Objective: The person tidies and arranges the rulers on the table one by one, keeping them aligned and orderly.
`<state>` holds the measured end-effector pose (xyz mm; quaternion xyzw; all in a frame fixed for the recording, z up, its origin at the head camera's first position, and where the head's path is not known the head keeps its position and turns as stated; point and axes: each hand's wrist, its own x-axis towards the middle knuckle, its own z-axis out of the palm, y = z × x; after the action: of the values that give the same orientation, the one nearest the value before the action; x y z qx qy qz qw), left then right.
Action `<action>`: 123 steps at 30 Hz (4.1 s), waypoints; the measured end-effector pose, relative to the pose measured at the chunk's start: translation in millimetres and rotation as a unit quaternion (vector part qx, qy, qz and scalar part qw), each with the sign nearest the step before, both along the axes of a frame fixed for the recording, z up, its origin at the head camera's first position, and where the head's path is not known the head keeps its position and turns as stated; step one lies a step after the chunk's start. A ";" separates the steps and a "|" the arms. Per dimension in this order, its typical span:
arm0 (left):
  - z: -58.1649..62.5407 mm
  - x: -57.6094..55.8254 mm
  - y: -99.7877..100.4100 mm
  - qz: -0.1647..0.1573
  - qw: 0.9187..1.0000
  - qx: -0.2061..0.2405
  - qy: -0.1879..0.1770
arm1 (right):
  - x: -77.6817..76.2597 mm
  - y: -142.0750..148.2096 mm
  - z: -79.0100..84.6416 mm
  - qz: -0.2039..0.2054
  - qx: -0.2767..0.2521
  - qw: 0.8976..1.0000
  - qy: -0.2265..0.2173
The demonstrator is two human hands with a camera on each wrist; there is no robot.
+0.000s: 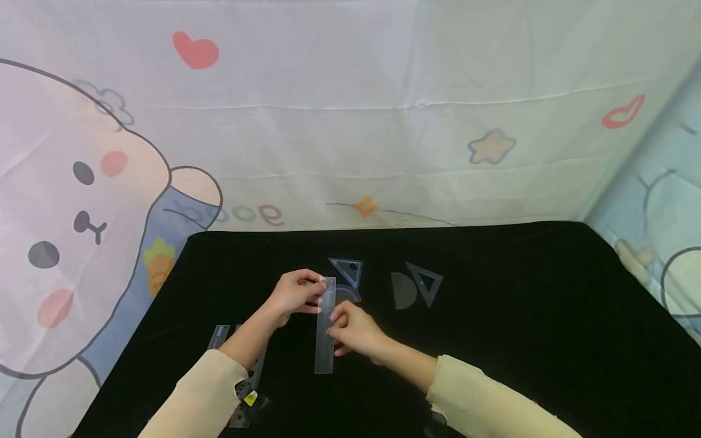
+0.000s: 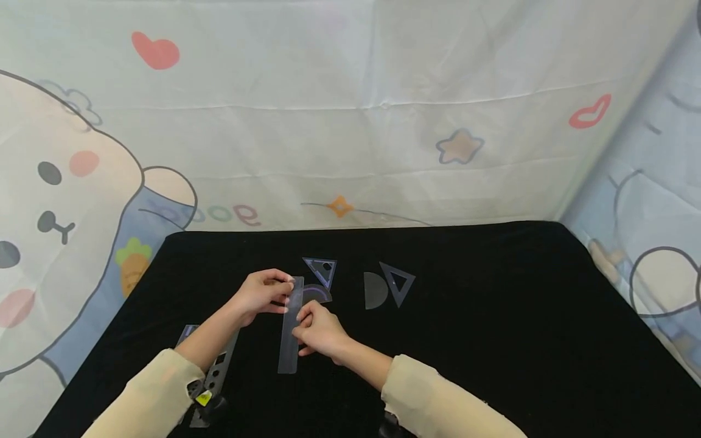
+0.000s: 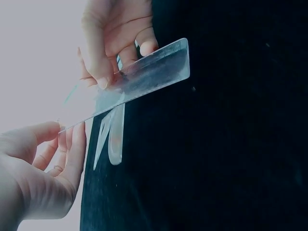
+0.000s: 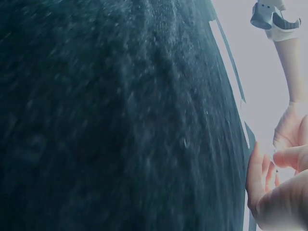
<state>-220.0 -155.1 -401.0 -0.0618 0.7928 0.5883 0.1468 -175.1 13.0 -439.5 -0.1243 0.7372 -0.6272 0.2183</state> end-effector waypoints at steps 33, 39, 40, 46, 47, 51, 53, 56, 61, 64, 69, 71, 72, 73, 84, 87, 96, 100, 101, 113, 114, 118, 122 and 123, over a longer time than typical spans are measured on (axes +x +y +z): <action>-13.3 36.8 -50.0 -0.017 0.998 -0.044 0.035 | 36.1 -58.5 -6.4 -0.018 0.001 1.000 -0.024; -15.7 42.4 -56.3 -0.026 0.998 -0.042 0.042 | 41.9 -62.8 -7.2 -0.025 0.009 1.000 -0.012; -15.3 43.7 -57.2 -0.027 0.998 -0.043 0.043 | 42.7 -63.4 -7.2 -0.025 0.011 1.000 -0.009; -11.6 50.6 -61.6 -0.039 0.997 -0.055 0.050 | 46.7 -66.9 -5.8 -0.021 0.026 0.999 -0.005; -11.3 51.6 -62.3 -0.039 0.996 -0.055 0.050 | 47.3 -67.5 -5.2 -0.020 0.027 0.999 -0.005; -11.9 53.8 -65.6 -0.040 0.996 -0.060 0.052 | 49.1 -70.2 -3.4 -0.016 0.033 0.999 -0.002; -12.7 54.5 -67.2 -0.039 0.996 -0.064 0.051 | 49.9 -71.6 -2.5 -0.014 0.035 0.999 -0.002; -13.6 55.7 -69.1 -0.042 0.995 -0.069 0.052 | 50.9 -73.7 -2.1 -0.012 0.041 0.999 -0.008; -12.5 58.8 -70.2 -0.048 0.995 -0.074 0.055 | 51.9 -75.9 -2.4 -0.009 0.053 0.998 -0.018; -11.9 59.9 -69.8 -0.054 0.994 -0.078 0.061 | 52.4 -76.1 -2.5 -0.007 0.058 0.998 -0.022; -11.9 59.4 -68.6 -0.054 0.992 -0.091 0.062 | 52.8 -76.1 -3.1 -0.004 0.057 0.998 -0.027; -11.6 59.1 -67.6 -0.051 0.993 -0.094 0.059 | 52.6 -75.7 -3.3 -0.005 0.056 0.998 -0.025; -11.6 59.0 -67.2 -0.051 0.992 -0.094 0.059 | 52.3 -75.4 -3.3 -0.007 0.056 0.998 -0.022; -11.6 59.0 -67.1 -0.053 0.992 -0.094 0.059 | 52.0 -75.2 -3.3 -0.009 0.056 0.998 -0.020; -16.2 56.3 -64.8 -0.043 0.990 -0.118 0.057 | 30.6 -69.1 -6.2 -0.043 0.060 0.996 0.047; -17.3 56.0 -62.4 -0.036 0.989 -0.134 0.059 | 23.8 -67.2 -7.3 -0.052 0.074 0.993 0.080; -17.5 57.3 -54.3 -0.030 0.976 -0.196 0.086 | 14.7 -66.0 -7.2 -0.044 0.172 0.971 0.162; -17.5 57.7 -52.4 -0.030 0.971 -0.218 0.094 | 13.2 -66.8 -6.4 -0.039 0.214 0.957 0.192; -17.7 57.4 -52.1 -0.029 0.970 -0.224 0.093 | 12.8 -67.1 -6.2 -0.039 0.224 0.953 0.199; -17.2 55.8 -47.5 -0.040 0.949 -0.300 0.088 | 8.5 -68.4 -2.2 -0.022 0.266 0.942 0.206; -16.3 56.3 -46.6 -0.044 0.945 -0.312 0.092 | 8.4 -68.3 -2.1 -0.020 0.266 0.942 0.205; -13.3 58.3 -43.2 -0.054 0.925 -0.361 0.103 | 7.9 -67.9 -2.0 -0.016 0.265 0.943 0.201; -12.0 58.3 -40.8 -0.061 0.910 -0.397 0.102 | 6.4 -67.1 -2.4 -0.011 0.261 0.944 0.202; -12.1 58.2 -40.4 -0.062 0.908 -0.402 0.102 | 6.1 -66.7 -2.8 -0.009 0.258 0.945 0.201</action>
<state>-161.9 -195.5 -413.1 -0.0056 0.9750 0.2127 0.0639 -169.0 -53.7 -442.3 -0.1804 0.9035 -0.3794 0.0849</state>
